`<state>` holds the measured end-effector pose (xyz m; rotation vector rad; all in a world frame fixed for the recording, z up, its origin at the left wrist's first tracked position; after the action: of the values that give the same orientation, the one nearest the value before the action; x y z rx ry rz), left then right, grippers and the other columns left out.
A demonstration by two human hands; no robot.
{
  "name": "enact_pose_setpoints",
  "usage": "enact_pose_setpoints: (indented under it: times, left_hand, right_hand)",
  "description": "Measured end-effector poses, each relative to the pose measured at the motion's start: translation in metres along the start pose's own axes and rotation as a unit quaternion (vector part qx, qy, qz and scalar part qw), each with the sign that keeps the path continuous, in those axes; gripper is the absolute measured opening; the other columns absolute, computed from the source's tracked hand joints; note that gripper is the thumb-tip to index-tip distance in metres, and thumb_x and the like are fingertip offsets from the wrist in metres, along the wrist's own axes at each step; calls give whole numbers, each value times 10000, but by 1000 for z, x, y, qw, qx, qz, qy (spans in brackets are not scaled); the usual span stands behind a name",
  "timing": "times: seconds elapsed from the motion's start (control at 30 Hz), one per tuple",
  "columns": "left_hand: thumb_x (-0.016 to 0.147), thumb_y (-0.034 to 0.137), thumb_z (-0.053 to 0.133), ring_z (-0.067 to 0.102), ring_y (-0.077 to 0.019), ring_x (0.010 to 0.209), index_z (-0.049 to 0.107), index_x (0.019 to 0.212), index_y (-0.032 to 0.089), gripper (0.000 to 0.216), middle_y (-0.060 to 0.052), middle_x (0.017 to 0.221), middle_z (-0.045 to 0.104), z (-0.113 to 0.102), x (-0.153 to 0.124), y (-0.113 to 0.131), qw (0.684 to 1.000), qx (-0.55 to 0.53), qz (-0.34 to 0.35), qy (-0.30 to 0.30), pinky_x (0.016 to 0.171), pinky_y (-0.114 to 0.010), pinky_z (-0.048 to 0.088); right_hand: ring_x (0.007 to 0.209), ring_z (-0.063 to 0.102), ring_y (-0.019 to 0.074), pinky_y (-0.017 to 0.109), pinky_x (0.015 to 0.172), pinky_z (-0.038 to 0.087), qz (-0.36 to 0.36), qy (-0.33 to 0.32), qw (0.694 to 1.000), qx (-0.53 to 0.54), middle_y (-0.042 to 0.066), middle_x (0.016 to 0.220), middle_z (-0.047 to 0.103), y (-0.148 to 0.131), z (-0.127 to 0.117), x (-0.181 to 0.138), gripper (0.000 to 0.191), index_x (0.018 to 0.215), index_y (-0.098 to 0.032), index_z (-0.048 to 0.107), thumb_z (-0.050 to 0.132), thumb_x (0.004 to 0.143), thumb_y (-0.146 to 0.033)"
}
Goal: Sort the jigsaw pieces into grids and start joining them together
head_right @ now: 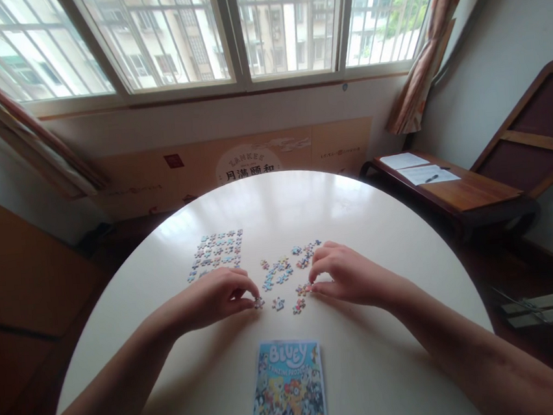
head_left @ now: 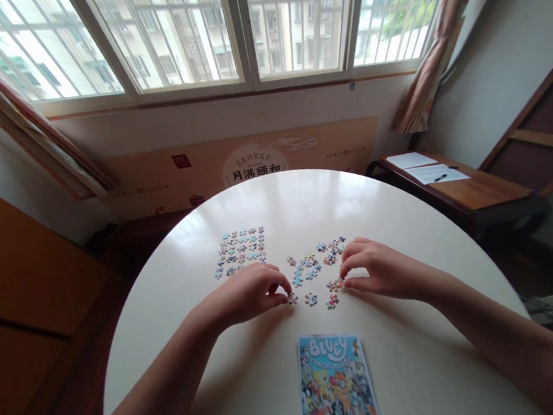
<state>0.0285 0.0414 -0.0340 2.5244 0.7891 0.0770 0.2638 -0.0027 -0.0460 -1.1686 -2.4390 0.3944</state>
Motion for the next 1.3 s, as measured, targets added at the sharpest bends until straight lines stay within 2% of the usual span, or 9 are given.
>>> enact_pose_setpoints:
  times: [0.17,0.37,0.6,0.73,0.87,0.93,1.03,1.17,1.3]
  left_hand:
    - [818,148,646,628,-157,784,780,966,259,228,-36,930,721,6,3,8,1000,12,-5,-18,696,-265,451]
    - [892,200,605,619,-146,743,777,1054,288,252,-41,931,699,12,8,17,998,50,14,35,654,-271,420]
    - [912,220,605,556,-104,649,800,991,340,242,-14,818,653,20,7,34,996,59,67,15,589,-248,366]
    - [853,196,669,571,-90,651,810,887,329,197,14,784,657,15,2,41,997,51,61,-10,620,-233,394]
    - [814,157,684,585,-91,649,812,867,347,235,34,761,683,8,-5,44,996,61,49,-36,622,-233,389]
    - [804,147,670,598,-104,655,812,867,359,263,36,764,705,6,-12,43,996,71,28,-51,623,-243,386]
    - [778,166,659,644,-149,720,812,869,364,266,26,793,744,3,-26,34,993,85,-39,-76,666,-270,403]
    - [741,257,658,688,-226,838,817,874,337,222,-6,877,779,-7,-44,13,975,105,-178,-86,716,-305,425]
    - [710,314,649,691,-257,864,814,850,305,218,-33,965,782,-23,-53,-4,939,131,-305,-89,672,-302,416]
  right_hand:
    - [950,602,193,349,849,475,15,-15,1000,1,39,938,696,0,-2,0,70,903,-252,764,722,871,-299]
    - [938,605,189,351,855,473,12,-15,1000,-1,41,933,699,-1,-3,-1,89,914,-245,769,719,876,-309]
    - [966,603,197,353,863,478,33,17,999,-8,56,981,703,1,-8,-1,159,1036,-238,754,676,901,-263]
    - [984,604,198,356,873,482,33,16,999,4,60,1007,705,2,-6,-1,174,1055,-239,751,659,910,-266]
    - [1004,607,190,351,888,491,39,6,999,28,51,1016,705,0,-5,-1,176,1061,-243,749,643,924,-269]
    - [1002,612,186,345,883,496,39,4,999,38,52,1016,708,-1,-5,-1,177,1064,-243,748,636,930,-273]
    - [1000,616,185,342,876,497,37,6,999,39,58,1014,711,-3,-6,-1,179,1065,-236,747,632,932,-271]
    - [989,620,184,335,860,497,40,5,999,35,59,1003,710,-2,-6,-1,178,1058,-231,747,625,935,-269]
    - [962,626,181,328,831,496,45,4,998,38,62,983,709,0,-5,-2,187,1050,-229,748,601,946,-278]
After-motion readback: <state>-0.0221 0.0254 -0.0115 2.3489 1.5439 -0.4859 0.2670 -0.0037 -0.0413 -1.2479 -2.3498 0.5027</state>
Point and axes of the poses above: each hand's wrist, its own x-axis towards the middle knuckle, its own z-axis out of the palm, y = z × x, the point moved 5 cm from there along x, towards the middle knuckle
